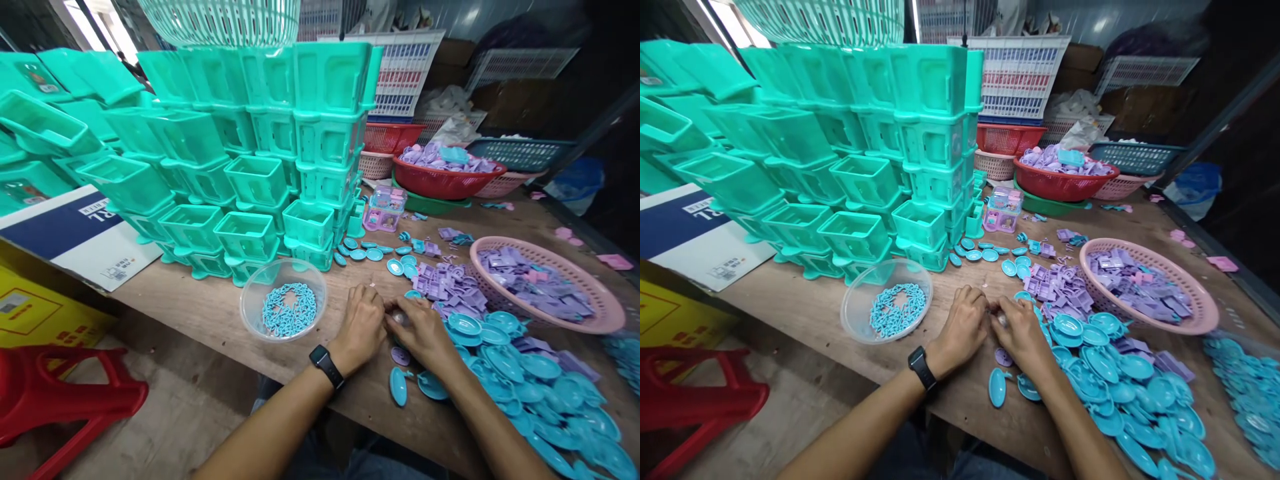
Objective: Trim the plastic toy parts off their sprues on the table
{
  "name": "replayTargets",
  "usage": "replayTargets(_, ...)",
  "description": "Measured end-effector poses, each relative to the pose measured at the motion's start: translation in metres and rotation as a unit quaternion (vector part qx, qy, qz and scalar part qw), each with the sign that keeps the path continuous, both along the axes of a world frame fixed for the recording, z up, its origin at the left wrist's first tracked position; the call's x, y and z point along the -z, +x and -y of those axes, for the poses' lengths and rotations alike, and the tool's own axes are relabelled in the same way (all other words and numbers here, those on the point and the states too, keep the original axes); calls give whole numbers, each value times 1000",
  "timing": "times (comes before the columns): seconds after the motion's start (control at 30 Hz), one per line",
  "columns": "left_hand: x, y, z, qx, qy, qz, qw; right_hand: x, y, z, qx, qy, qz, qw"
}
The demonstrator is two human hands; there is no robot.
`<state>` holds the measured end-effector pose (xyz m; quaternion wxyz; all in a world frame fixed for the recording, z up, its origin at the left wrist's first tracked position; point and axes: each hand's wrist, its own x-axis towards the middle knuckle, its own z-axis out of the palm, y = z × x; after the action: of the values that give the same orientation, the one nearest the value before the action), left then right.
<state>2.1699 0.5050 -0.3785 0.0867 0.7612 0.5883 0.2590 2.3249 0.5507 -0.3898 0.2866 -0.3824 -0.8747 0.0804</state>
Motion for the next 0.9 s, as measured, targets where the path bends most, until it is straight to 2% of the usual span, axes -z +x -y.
replayTargets(0.07,3,-3,-2,16,1,8,1000,1,3,-1,12,-7,-12,1000)
replayTargets(0.2,7,-3,-5,45,8,18,999,3,8,-1,-38,22,-18,999)
replayTargets(0.3,6,2,-8,7,-13,60,998,3,9,0,-26,-8,-37,999)
replayTargets(0.4,4,7,-12,-45,-72,172,981,1,11,1,11,-57,-59,997)
replayTargets(0.47,2,8,-16,-75,-103,244,961,0,11,2,16,-48,-67,997)
replayTargets(0.53,0,9,-24,-98,-101,272,952,-3,12,2,13,-38,-79,996)
replayTargets(0.63,-7,8,-41,-107,-77,222,966,-8,12,1,32,-101,-129,986)
replayTargets(0.77,-17,11,-75,-116,-82,100,985,-15,16,1,68,-203,-216,953)
replayTargets(0.9,-17,18,-105,-103,-84,57,989,-19,25,2,78,-220,-234,944)
